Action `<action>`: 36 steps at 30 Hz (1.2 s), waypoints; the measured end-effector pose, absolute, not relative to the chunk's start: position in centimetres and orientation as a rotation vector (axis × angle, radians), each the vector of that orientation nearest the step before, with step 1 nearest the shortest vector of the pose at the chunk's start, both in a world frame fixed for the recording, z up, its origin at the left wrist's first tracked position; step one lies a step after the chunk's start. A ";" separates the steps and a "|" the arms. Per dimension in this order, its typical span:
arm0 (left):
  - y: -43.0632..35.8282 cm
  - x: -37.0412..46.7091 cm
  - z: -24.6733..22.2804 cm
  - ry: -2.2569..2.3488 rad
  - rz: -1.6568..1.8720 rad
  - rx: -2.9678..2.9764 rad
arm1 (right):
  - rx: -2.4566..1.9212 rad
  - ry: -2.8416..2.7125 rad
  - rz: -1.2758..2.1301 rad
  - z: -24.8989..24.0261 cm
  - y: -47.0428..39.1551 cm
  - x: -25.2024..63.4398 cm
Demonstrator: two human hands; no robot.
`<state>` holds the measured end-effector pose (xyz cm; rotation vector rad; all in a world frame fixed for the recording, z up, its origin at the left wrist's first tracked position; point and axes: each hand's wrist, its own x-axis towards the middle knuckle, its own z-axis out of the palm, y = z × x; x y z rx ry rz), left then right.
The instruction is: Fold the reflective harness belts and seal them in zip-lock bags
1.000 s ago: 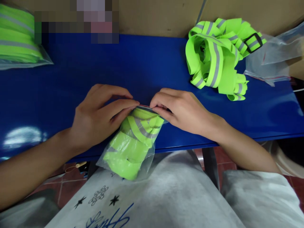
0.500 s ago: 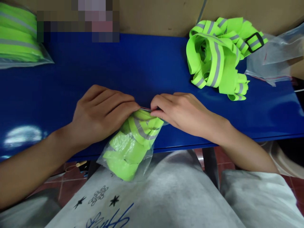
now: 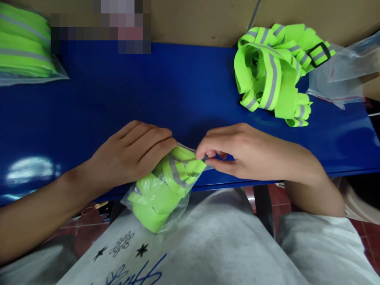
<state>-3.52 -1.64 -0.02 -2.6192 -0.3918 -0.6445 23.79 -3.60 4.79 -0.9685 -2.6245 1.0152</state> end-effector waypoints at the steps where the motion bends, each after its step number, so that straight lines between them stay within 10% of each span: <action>1: -1.7 -3.5 0.0 -0.385 -0.653 -2.634 | -0.954 -2.621 1.062 5.0 -3.5 23.9; 36: -1.5 -3.7 -0.5 -0.474 -0.746 -2.787 | -1.038 -2.318 1.284 0.7 -1.1 21.9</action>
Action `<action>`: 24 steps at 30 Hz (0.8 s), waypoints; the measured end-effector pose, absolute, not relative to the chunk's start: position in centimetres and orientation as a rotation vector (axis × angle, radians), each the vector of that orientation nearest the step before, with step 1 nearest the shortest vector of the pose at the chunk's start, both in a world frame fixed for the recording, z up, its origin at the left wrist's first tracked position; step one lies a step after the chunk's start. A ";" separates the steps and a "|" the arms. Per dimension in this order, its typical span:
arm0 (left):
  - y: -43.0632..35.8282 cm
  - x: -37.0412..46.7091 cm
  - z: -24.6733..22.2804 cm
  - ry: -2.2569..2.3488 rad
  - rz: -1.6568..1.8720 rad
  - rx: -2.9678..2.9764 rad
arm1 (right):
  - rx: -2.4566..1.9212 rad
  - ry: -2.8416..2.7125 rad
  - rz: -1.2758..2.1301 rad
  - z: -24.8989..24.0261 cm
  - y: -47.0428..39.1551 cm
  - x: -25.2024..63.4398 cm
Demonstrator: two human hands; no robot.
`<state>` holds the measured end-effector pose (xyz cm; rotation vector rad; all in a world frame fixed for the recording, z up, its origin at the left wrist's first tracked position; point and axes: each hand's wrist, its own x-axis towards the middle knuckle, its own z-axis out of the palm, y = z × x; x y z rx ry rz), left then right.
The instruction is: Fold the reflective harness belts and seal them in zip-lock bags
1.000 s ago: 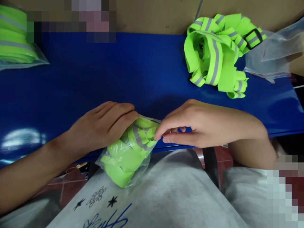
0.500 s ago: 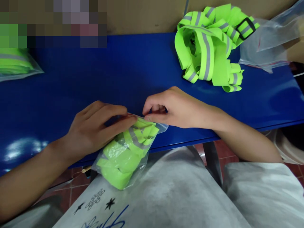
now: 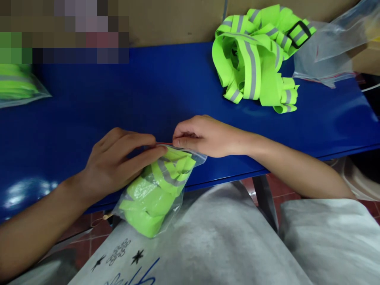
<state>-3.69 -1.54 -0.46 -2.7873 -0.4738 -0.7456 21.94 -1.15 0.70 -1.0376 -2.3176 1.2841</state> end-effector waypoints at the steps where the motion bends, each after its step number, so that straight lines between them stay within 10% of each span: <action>1: -1.6 -3.6 -0.4 -0.469 -0.739 -2.773 | -1.042 -2.336 1.257 0.8 -1.2 21.9; 24: -1.9 -3.0 0.1 -0.433 -0.753 -2.702 | -1.056 -2.489 1.040 0.9 -1.7 21.3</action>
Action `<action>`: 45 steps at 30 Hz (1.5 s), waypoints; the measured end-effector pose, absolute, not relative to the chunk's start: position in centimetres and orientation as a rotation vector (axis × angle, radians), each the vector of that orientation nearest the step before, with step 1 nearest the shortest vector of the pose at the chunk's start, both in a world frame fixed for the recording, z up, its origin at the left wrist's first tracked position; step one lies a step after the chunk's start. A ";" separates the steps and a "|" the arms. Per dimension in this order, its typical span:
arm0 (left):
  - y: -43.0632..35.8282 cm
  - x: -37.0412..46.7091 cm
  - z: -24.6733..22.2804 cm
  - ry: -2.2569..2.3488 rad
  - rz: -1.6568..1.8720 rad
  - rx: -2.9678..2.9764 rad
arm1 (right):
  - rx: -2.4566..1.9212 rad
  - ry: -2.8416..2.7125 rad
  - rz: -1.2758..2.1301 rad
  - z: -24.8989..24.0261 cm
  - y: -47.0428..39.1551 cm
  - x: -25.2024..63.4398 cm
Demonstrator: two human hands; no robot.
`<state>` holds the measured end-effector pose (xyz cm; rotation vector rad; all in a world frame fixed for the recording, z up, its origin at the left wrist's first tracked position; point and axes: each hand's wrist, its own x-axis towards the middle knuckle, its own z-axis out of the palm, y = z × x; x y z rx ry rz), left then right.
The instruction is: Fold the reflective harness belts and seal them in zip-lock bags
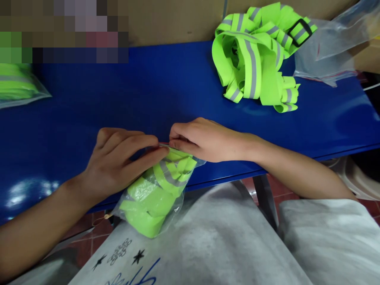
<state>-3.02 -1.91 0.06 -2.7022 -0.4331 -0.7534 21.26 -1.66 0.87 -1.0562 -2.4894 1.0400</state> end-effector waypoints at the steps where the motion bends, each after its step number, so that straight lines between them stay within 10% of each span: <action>1: -1.9 -3.0 0.1 -0.433 -0.745 -2.711 | -1.064 -2.506 1.030 0.9 -1.7 21.2; 15: -2.1 -3.0 0.2 -0.362 -0.675 -2.633 | -1.209 -2.765 0.492 0.7 -2.3 20.5; 27: -1.7 -3.7 -0.5 -0.646 -0.830 -2.933 | -1.086 -2.513 1.007 0.5 -1.7 21.1; 45: -0.8 -3.4 -0.8 -1.241 -0.947 -3.302 | -1.092 -2.537 0.740 0.0 -2.5 20.6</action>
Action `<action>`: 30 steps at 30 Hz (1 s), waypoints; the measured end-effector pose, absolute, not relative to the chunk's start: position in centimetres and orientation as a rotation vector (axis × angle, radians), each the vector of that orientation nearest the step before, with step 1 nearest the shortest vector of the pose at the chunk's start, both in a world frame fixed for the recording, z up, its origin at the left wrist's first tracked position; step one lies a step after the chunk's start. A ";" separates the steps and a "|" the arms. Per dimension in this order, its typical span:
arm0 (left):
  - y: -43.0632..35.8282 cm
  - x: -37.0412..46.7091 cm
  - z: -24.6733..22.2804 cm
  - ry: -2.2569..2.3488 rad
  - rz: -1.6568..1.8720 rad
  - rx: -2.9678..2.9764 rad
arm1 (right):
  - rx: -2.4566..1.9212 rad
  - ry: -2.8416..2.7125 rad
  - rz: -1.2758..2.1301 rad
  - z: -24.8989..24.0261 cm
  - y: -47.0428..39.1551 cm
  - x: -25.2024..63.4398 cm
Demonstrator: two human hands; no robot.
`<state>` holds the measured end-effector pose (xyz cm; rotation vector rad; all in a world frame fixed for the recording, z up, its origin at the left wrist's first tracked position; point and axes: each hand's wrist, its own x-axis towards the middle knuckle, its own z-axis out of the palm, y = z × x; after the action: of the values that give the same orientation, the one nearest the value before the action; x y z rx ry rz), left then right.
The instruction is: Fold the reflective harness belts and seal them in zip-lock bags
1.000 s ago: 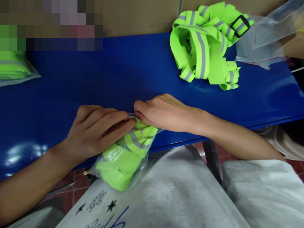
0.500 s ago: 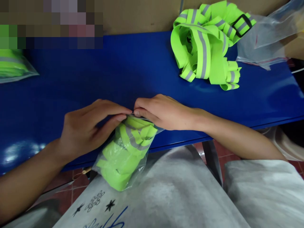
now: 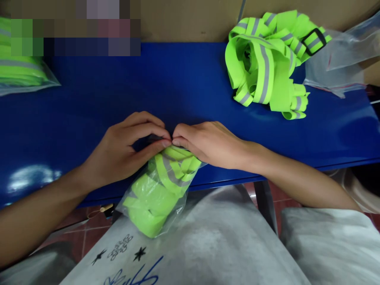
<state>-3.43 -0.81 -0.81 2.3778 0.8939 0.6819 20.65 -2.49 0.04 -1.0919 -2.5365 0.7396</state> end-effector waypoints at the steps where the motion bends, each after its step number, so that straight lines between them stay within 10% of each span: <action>1: -0.8 -3.4 -0.8 0.893 0.660 2.365 | -1.067 -2.519 0.754 0.1 -2.5 20.7; 30: -0.7 -3.6 0.5 1.050 0.540 2.094 | -1.169 -2.604 0.892 2.0 -2.8 21.8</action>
<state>-3.61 -0.70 0.51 2.0945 1.0496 0.5399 21.77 -2.76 1.96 -1.1689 -2.6045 0.8921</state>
